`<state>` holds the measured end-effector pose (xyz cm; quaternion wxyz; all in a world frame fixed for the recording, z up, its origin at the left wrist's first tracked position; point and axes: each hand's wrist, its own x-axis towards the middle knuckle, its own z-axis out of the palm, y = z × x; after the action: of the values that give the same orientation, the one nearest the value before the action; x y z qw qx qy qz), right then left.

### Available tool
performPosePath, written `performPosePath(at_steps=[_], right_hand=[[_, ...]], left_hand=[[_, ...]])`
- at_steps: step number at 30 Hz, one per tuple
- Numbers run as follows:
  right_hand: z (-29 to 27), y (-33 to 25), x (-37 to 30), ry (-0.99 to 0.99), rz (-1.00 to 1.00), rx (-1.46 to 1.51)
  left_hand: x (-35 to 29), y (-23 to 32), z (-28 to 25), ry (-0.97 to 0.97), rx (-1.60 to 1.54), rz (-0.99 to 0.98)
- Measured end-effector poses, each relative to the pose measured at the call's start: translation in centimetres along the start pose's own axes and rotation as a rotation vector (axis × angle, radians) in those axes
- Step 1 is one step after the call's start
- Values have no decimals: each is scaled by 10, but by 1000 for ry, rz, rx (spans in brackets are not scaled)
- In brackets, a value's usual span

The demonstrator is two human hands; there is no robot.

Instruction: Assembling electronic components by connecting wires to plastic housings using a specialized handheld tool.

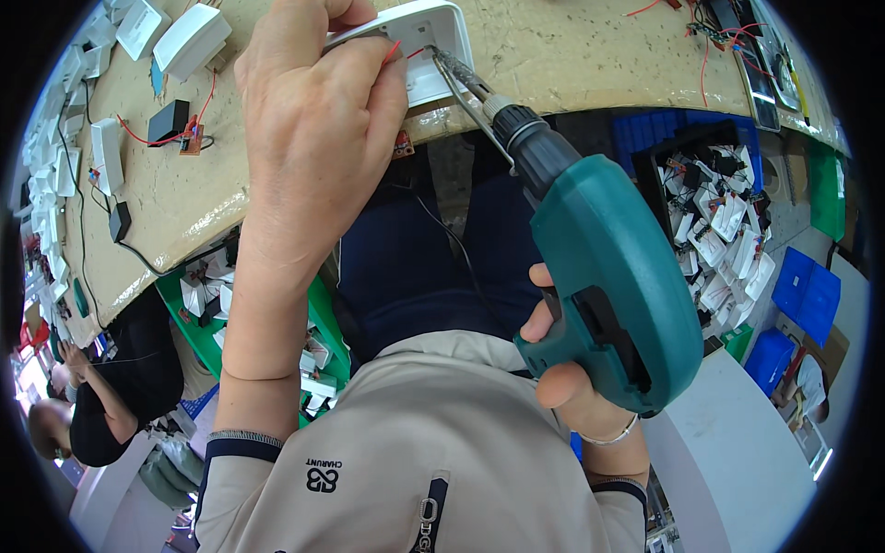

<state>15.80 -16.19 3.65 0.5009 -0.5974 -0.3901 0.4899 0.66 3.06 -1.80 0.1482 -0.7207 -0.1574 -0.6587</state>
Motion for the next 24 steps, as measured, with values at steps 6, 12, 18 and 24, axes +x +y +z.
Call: performPosePath(at_steps=[6,12,18,24], right_hand=[[3,-2,1,-4,3,-13],[5,-3,2,7,4,-2],[4,-2,1,12,18,-2],[7,-5,-2,29,58,-11]], left_hand=[[-3,-1,-4,-28,1,-46],[-2,0,-2,-7,-28,-66],[-2,0,-4,-22,-3,-60],[-3,-1,-4,-10,-14,-72]])
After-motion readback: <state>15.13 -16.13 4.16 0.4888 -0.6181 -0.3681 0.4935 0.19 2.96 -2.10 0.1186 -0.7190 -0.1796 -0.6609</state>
